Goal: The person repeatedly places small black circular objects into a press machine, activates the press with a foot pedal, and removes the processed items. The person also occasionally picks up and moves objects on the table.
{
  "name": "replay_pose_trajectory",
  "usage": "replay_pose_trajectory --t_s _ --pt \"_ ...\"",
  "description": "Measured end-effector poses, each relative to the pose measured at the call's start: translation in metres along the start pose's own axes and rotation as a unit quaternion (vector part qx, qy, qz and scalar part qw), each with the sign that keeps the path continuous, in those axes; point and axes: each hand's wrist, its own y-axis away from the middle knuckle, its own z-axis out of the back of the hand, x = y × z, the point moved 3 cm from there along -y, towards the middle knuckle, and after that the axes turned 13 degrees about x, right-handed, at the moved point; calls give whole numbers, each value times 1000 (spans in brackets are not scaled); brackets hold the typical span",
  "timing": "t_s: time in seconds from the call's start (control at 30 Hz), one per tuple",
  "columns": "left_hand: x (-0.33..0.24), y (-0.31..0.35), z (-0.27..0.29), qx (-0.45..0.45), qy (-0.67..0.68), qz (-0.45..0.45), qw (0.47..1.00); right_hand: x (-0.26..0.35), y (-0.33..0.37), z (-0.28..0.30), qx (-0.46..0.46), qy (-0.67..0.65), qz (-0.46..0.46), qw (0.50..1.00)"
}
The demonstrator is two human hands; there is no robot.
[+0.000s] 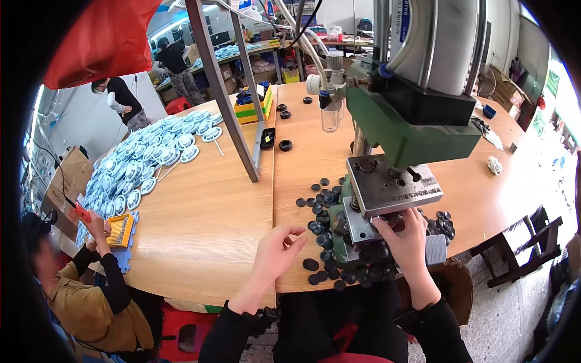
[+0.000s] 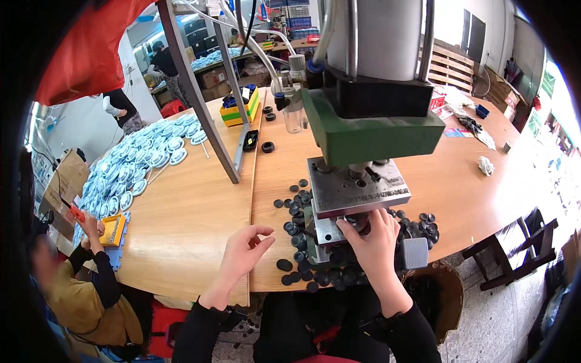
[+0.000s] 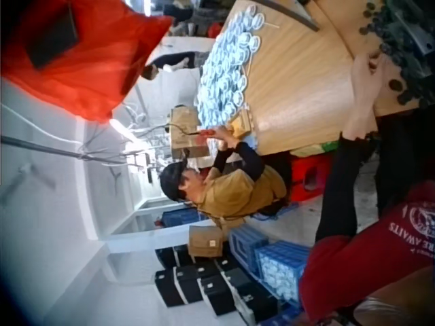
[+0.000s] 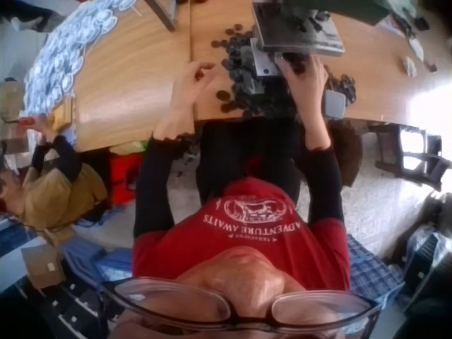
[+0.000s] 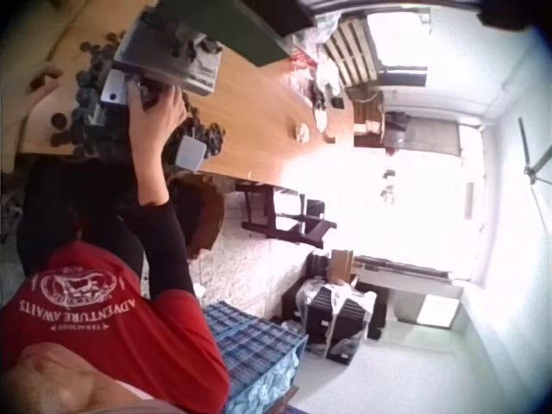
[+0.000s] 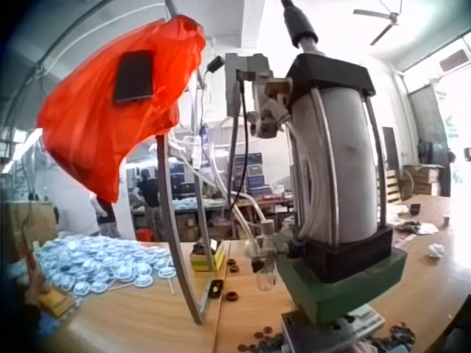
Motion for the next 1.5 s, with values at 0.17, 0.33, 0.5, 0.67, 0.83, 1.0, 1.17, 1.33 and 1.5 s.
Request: replay_pose_trajectory --t_s 0.17,0.33,0.5,0.67,0.83,1.0,1.17,1.33,1.5 --pt "36 -37 25 31 -15 54 998 6 2 -12 -45 -60 -27 997" --pt "96 -118 32 20 -77 8 997 -8 9 -11 -64 38 -4 997" --pt "131 -243 33 -15 -283 8 959 1 5 -7 -61 30 6 998" --pt "159 -338 20 -15 -413 101 905 6 0 -5 -64 -42 19 997" --pt "181 -376 9 -36 -355 143 923 1 -3 -7 -47 -142 -5 989" --pt "199 -381 18 -21 -330 107 938 12 -3 -8 -70 -233 -64 968" --pt "203 -368 16 -53 -395 22 917 -4 2 -14 -12 -51 -50 997" --pt "183 -366 14 -32 -342 37 938 -1 14 -17 -70 -140 -50 986" --pt "174 -386 23 -41 -355 22 934 -21 71 17 -38 -16 -27 999"
